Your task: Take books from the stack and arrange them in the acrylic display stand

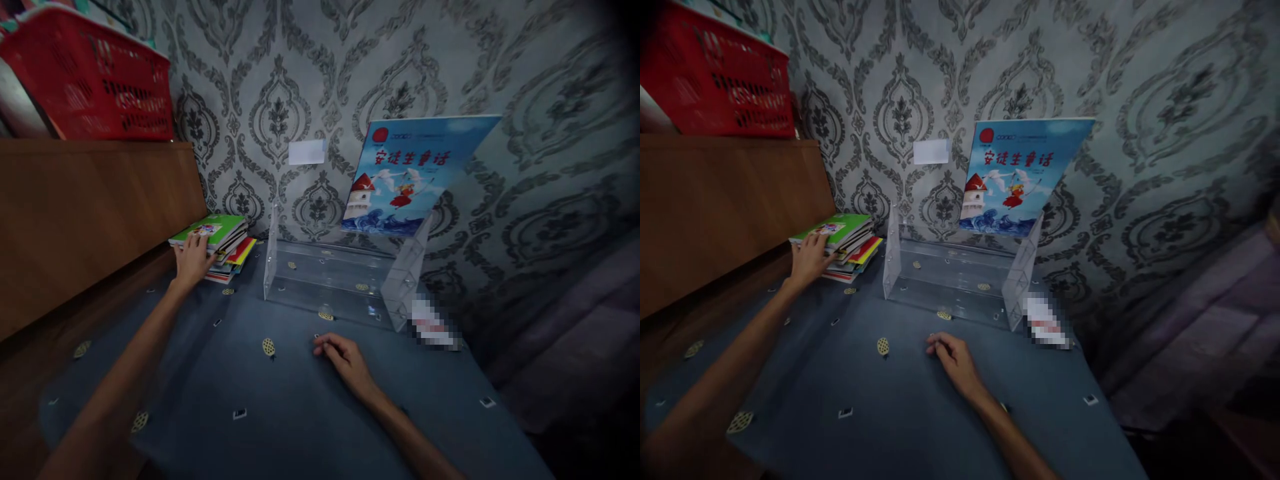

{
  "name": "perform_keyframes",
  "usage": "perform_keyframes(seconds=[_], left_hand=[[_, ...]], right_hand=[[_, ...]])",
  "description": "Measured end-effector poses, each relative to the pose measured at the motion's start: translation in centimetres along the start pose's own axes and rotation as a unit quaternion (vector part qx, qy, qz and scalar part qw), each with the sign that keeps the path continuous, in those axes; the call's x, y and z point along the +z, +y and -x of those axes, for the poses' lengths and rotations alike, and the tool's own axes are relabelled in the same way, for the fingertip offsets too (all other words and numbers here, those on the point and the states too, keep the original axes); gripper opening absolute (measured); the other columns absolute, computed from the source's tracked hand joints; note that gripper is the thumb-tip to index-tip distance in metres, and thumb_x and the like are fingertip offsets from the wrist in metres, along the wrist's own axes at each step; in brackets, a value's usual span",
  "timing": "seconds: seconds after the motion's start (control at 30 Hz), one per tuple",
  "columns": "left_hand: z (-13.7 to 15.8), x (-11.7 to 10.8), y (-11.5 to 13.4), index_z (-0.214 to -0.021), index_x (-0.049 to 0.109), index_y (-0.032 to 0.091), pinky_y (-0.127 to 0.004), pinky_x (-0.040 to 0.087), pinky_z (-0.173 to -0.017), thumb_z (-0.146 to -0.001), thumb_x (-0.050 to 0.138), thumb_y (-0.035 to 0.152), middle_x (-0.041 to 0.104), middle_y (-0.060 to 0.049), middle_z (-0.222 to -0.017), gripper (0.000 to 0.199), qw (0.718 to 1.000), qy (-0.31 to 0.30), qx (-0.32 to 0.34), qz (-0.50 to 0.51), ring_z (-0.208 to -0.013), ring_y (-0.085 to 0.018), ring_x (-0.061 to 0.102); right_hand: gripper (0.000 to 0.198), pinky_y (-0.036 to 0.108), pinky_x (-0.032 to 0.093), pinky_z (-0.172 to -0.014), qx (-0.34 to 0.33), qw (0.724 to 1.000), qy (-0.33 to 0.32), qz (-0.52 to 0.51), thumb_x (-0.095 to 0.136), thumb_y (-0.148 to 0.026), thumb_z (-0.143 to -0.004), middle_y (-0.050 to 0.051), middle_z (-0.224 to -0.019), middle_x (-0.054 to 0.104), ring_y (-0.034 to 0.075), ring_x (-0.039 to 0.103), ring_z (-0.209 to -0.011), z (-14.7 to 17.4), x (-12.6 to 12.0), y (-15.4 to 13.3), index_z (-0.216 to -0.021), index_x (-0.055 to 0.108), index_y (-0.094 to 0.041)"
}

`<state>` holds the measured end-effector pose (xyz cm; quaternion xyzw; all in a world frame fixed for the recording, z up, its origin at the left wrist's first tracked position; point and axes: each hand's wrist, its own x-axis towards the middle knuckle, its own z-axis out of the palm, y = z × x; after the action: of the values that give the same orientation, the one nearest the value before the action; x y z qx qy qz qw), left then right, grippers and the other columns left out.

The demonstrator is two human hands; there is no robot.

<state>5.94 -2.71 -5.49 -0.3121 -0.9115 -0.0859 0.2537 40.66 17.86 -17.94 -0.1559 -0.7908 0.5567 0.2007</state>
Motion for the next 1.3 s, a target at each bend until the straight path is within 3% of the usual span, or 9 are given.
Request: perform_keyframes(seconds=[0.33,0.5,0.63,0.83,0.97,1.07,1.13,1.3], left_hand=[[-2.2,-2.4,0.1,-0.137,0.057,0.016,-0.069,0.039,-0.102,-0.095,0.047,0.045,0.059,-0.024,-0.139,0.052,0.996,-0.081,-0.003,-0.029,-0.127,-0.043,0.055],[-3.0,-3.4,-0.1,-0.122,0.066,0.016,-0.055,0.047,-0.096,-0.099,0.039,0.047,0.067,-0.020,-0.130,0.047,0.993,-0.098,0.014,-0.058,-0.117,-0.039,0.063],[-3.2,-4.0,0.1,-0.110,0.067,0.014,-0.046,0.047,-0.092,-0.102,0.032,0.044,0.071,-0.019,-0.123,0.047,0.992,-0.092,0.024,-0.084,-0.113,-0.036,0.066],[-1.4,-5.3,0.3,-0.112,0.064,0.011,-0.044,0.046,-0.089,-0.104,0.021,0.038,0.070,-0.021,-0.120,0.051,0.995,-0.034,0.041,-0.082,-0.107,-0.036,0.067],[1.0,-4.7,-0.1,-0.111,0.064,0.012,-0.045,0.043,-0.098,-0.102,0.031,0.041,0.071,-0.020,-0.113,0.044,0.994,0.019,0.085,-0.060,-0.109,-0.035,0.065],[1.9,-3.3,-0.7,-0.123,0.061,0.012,-0.051,0.037,-0.108,-0.094,0.047,0.033,0.067,-0.021,-0.127,0.038,0.991,0.017,0.126,-0.040,-0.124,-0.036,0.059],[1.9,-2.3,-1.3,-0.136,0.055,0.014,-0.054,0.035,-0.112,-0.087,0.053,0.023,0.060,-0.020,-0.142,0.050,0.989,-0.001,0.144,-0.027,-0.134,-0.037,0.053],[2.0,-1.5,-1.9,-0.146,0.050,0.015,-0.051,0.038,-0.113,-0.085,0.047,0.012,0.054,-0.017,-0.152,0.061,0.990,-0.022,0.141,-0.017,-0.141,-0.034,0.049]], right_hand=[[0.031,0.035,0.052,-0.080,-0.018,1.000,0.001,0.000,0.054,-0.043,-0.088,0.005,-0.078,0.074,0.023,0.069,-0.080,0.1,0.0,0.1,-0.091,0.072,-0.019],[0.029,0.032,0.051,-0.075,-0.015,1.000,-0.003,-0.012,0.054,-0.041,-0.087,0.005,-0.078,0.074,0.021,0.068,-0.078,0.0,0.0,0.2,-0.091,0.073,-0.019],[0.030,0.031,0.050,-0.073,-0.018,1.000,0.000,-0.011,0.053,-0.040,-0.087,0.005,-0.078,0.074,0.021,0.068,-0.077,-0.1,0.1,0.2,-0.090,0.073,-0.018],[0.031,0.032,0.050,-0.073,-0.021,1.000,0.003,-0.008,0.052,-0.040,-0.086,0.005,-0.077,0.075,0.020,0.067,-0.076,0.0,0.1,0.1,-0.089,0.074,-0.018],[0.029,0.033,0.051,-0.074,-0.016,1.000,0.002,-0.011,0.053,-0.040,-0.085,0.004,-0.077,0.075,0.021,0.068,-0.077,0.0,0.0,0.2,-0.090,0.073,-0.019],[0.029,0.033,0.051,-0.075,-0.013,1.000,0.001,-0.003,0.053,-0.040,-0.087,0.005,-0.078,0.074,0.022,0.068,-0.078,-0.1,0.0,0.3,-0.090,0.073,-0.019],[0.031,0.034,0.051,-0.076,-0.014,1.000,0.002,-0.003,0.053,-0.041,-0.087,0.006,-0.079,0.074,0.022,0.068,-0.079,-0.1,0.0,0.5,-0.091,0.073,-0.019],[0.034,0.037,0.053,-0.078,-0.017,1.000,0.001,-0.002,0.056,-0.048,-0.087,0.007,-0.079,0.074,0.024,0.069,-0.080,0.2,-0.1,0.6,-0.091,0.073,-0.019]])
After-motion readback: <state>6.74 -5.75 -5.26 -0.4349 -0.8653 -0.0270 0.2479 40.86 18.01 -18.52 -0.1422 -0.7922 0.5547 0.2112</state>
